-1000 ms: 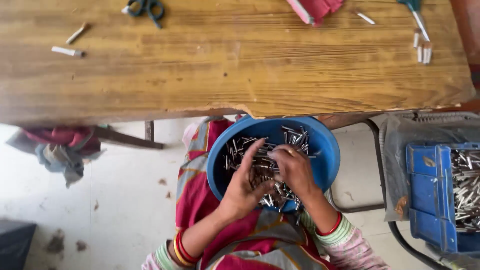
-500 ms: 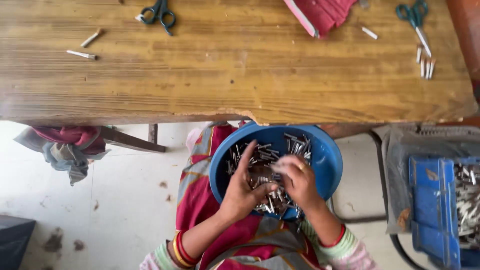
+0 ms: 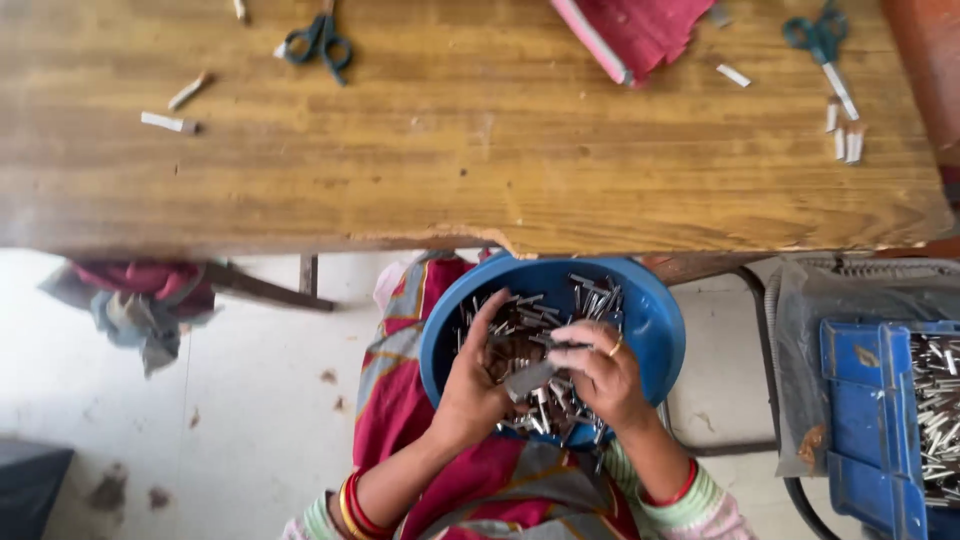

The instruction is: Sort and organize small plastic or metal parts into bins.

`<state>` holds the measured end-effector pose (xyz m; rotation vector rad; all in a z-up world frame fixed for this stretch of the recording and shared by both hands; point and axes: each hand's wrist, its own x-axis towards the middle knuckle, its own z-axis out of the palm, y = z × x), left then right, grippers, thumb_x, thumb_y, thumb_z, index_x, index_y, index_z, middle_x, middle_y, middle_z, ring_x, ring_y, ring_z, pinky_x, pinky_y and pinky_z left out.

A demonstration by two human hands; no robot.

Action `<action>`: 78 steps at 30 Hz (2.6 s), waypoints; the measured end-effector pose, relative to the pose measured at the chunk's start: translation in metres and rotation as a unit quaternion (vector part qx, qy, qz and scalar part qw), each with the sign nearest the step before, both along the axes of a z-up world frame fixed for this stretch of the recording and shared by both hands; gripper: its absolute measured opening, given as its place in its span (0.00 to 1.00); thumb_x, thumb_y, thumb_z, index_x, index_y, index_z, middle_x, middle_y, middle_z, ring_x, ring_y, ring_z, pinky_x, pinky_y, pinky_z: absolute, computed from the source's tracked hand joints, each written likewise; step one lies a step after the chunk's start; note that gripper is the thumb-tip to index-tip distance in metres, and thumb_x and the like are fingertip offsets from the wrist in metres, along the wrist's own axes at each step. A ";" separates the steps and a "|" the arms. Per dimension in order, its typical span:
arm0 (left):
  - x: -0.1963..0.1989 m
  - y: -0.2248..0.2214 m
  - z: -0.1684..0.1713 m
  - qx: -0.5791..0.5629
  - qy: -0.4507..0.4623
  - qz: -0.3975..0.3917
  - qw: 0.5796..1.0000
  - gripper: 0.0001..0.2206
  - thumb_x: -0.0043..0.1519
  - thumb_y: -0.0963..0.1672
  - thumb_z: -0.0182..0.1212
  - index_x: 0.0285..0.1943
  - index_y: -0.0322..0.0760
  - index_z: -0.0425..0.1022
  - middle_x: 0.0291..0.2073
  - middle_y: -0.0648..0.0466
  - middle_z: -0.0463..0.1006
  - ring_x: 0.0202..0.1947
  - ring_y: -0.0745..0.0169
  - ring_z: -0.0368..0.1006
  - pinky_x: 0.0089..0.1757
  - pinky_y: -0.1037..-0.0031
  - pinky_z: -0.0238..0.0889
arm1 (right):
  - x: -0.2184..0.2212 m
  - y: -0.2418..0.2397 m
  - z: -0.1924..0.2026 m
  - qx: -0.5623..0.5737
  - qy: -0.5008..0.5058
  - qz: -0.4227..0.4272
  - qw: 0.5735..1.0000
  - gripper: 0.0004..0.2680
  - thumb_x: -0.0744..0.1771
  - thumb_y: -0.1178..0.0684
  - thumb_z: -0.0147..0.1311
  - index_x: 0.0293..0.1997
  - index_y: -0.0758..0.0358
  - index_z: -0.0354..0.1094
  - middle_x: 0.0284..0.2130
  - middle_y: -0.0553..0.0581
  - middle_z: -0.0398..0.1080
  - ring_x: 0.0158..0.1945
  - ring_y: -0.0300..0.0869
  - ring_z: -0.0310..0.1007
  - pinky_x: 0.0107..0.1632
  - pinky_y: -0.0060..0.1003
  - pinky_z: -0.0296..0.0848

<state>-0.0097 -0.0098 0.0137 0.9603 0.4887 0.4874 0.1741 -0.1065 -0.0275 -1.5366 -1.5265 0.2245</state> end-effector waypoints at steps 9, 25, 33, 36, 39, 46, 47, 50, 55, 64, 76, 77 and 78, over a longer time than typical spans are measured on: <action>0.004 -0.035 -0.097 -0.116 -0.021 0.065 0.991 0.17 0.65 0.35 0.64 0.61 0.25 0.65 0.41 0.54 0.76 0.42 0.66 0.73 0.43 0.75 0.71 | -0.020 0.017 0.028 -0.043 -0.029 0.068 0.996 0.14 0.65 0.49 0.54 0.52 0.62 0.74 0.54 0.65 0.71 0.54 0.59 0.75 0.55 0.50 0.74; -0.025 -0.030 -0.079 -0.295 0.075 -0.061 0.951 0.20 0.57 0.34 0.57 0.60 0.34 0.69 0.49 0.50 0.78 0.49 0.59 0.78 0.45 0.70 0.77 | -0.042 -0.009 0.020 -0.067 -0.097 0.197 0.973 0.30 0.61 0.43 0.69 0.71 0.55 0.62 0.56 0.56 0.68 0.59 0.52 0.73 0.64 0.48 0.73; -0.029 -0.009 -0.084 -0.268 0.037 0.004 0.963 0.19 0.65 0.38 0.58 0.66 0.39 0.66 0.46 0.48 0.80 0.44 0.56 0.79 0.43 0.64 0.78 | -0.006 0.000 -0.027 -0.268 -0.101 -0.024 0.958 0.08 0.63 0.56 0.63 0.45 0.59 0.76 0.44 0.57 0.74 0.40 0.51 0.78 0.40 0.42 0.76; -0.020 -0.003 -0.078 -0.249 0.023 0.017 0.968 0.20 0.64 0.39 0.58 0.67 0.38 0.64 0.48 0.48 0.80 0.46 0.57 0.80 0.44 0.63 0.79 | -0.002 0.005 -0.030 -0.163 -0.070 -0.031 0.984 0.06 0.64 0.59 0.61 0.43 0.59 0.75 0.41 0.56 0.75 0.41 0.50 0.78 0.42 0.41 0.76; -0.017 0.003 -0.071 -0.237 0.023 0.032 0.971 0.23 0.64 0.39 0.58 0.70 0.40 0.63 0.48 0.48 0.80 0.46 0.57 0.80 0.42 0.64 0.78 | -0.004 0.003 -0.041 -0.112 0.145 -0.110 0.977 0.06 0.66 0.60 0.60 0.47 0.59 0.75 0.36 0.55 0.74 0.36 0.50 0.74 0.39 0.40 0.74; -0.011 0.000 -0.055 -0.074 0.001 0.008 0.997 0.41 0.59 0.33 0.60 0.80 0.49 0.45 0.54 0.51 0.78 0.48 0.63 0.78 0.43 0.71 0.78 | -0.026 -0.004 0.005 0.032 -0.164 -0.042 0.985 0.09 0.62 0.65 0.58 0.39 0.55 0.78 0.33 0.53 0.71 0.37 0.48 0.74 0.41 0.41 0.74; -0.012 -0.002 -0.044 -0.073 0.002 0.005 0.997 0.41 0.59 0.33 0.60 0.80 0.49 0.45 0.54 0.51 0.78 0.48 0.63 0.78 0.43 0.71 0.78 | -0.021 0.000 -0.002 0.033 -0.164 -0.045 0.985 0.09 0.62 0.65 0.58 0.39 0.55 0.78 0.33 0.53 0.71 0.37 0.48 0.74 0.41 0.41 0.74; -0.012 -0.005 -0.027 -0.057 -0.026 -0.039 0.997 0.45 0.59 0.32 0.61 0.82 0.50 0.39 0.51 0.48 0.78 0.44 0.63 0.78 0.40 0.73 0.77 | -0.018 -0.001 -0.011 -0.248 -0.075 -0.079 0.963 0.09 0.62 0.67 0.60 0.40 0.60 0.79 0.37 0.57 0.75 0.38 0.53 0.77 0.39 0.44 0.75; -0.011 -0.004 -0.032 -0.008 0.018 0.007 1.000 0.47 0.58 0.32 0.64 0.83 0.49 0.38 0.48 0.46 0.78 0.37 0.64 0.77 0.31 0.77 0.74 | -0.023 -0.001 0.001 -0.013 -0.093 -0.057 0.994 0.10 0.62 0.69 0.56 0.41 0.61 0.75 0.38 0.56 0.74 0.43 0.52 0.77 0.46 0.44 0.76; -0.012 -0.015 -0.020 0.055 0.019 0.009 0.998 0.49 0.58 0.32 0.67 0.84 0.47 0.37 0.51 0.48 0.78 0.42 0.68 0.76 0.36 0.80 0.73 | -0.019 0.007 0.010 -0.087 -0.095 -0.053 0.990 0.09 0.62 0.66 0.56 0.42 0.62 0.77 0.36 0.58 0.73 0.41 0.51 0.75 0.43 0.42 0.74; -0.003 0.004 -0.025 0.109 0.020 0.020 0.994 0.47 0.57 0.32 0.66 0.83 0.44 0.40 0.55 0.47 0.75 0.48 0.67 0.74 0.45 0.78 0.72 | -0.008 0.003 -0.010 0.000 0.035 -0.034 0.999 0.07 0.62 0.67 0.59 0.39 0.62 0.73 0.38 0.55 0.75 0.45 0.48 0.78 0.47 0.44 0.76; -0.002 0.004 -0.021 0.105 0.022 0.033 0.994 0.47 0.57 0.32 0.66 0.83 0.44 0.40 0.55 0.47 0.75 0.48 0.67 0.74 0.45 0.78 0.72 | -0.006 0.006 -0.005 -0.004 0.035 -0.020 0.999 0.07 0.62 0.67 0.59 0.39 0.62 0.73 0.38 0.55 0.75 0.45 0.48 0.78 0.47 0.44 0.76; -0.001 0.004 -0.019 0.111 0.026 0.047 0.992 0.47 0.57 0.32 0.66 0.83 0.43 0.40 0.55 0.47 0.75 0.49 0.67 0.74 0.46 0.78 0.72 | -0.003 0.009 -0.002 0.023 -0.048 -0.016 0.998 0.08 0.61 0.67 0.57 0.38 0.61 0.73 0.38 0.56 0.75 0.44 0.50 0.77 0.47 0.46 0.75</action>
